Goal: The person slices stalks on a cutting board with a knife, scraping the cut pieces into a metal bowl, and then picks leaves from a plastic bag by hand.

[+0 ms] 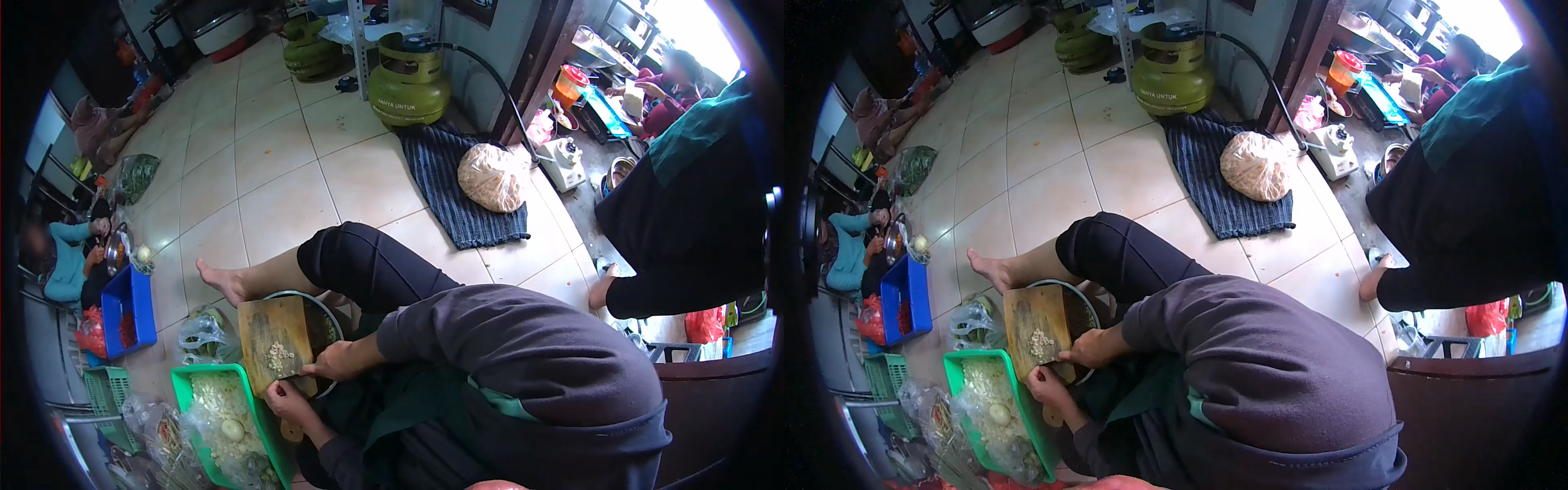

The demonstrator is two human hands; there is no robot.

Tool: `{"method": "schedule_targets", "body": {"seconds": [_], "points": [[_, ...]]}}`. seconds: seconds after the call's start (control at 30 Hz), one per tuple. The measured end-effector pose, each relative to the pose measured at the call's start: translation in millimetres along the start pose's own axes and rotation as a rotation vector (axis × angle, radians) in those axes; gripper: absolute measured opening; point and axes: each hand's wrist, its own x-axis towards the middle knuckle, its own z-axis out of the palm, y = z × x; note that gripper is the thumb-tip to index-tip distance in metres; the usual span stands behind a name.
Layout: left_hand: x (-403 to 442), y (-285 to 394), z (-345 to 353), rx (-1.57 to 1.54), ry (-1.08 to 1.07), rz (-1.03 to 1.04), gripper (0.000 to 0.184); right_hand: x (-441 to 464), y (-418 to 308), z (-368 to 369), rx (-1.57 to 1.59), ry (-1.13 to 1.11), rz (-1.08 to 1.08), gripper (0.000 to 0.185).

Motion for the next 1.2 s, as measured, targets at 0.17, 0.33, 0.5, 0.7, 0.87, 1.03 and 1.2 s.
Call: {"method": "schedule_targets", "body": {"seconds": [0.17, 0.33, 0.5, 0.7, 0.87, 1.03, 1.2], "points": [[-1, -6, 2, 0.046, -0.020, -0.012, 0.015, 0, -1, -4, 0.097, 0.017, 0.047, 0.043], [-1, 5, -3, 0.049, -0.044, -0.058, 0.016, 9, -3, 5, 0.111, 0.035, 0.009, 0.040], [-1, 2, -1, 0.005, -0.009, -0.029, 0.018, 11, -3, 3, 0.110, 0.026, -0.026, 0.041], [-1, 6, -3, 0.018, -0.039, -0.094, 0.019, 35, -9, 8, 0.015, 0.041, -0.068, 0.050], [0, -5, 1, 0.034, -0.011, 0.006, 0.016, 15, -12, -5, -0.014, 0.004, -0.052, 0.051], [-2, -6, 1, 0.014, -0.004, 0.005, 0.014, 0, 8, 2, 0.007, 0.016, -0.039, 0.044], [-2, -5, -2, 0.018, -0.026, -0.054, 0.013, 7, 3, 3, 0.069, 0.047, -0.023, 0.043]]}}
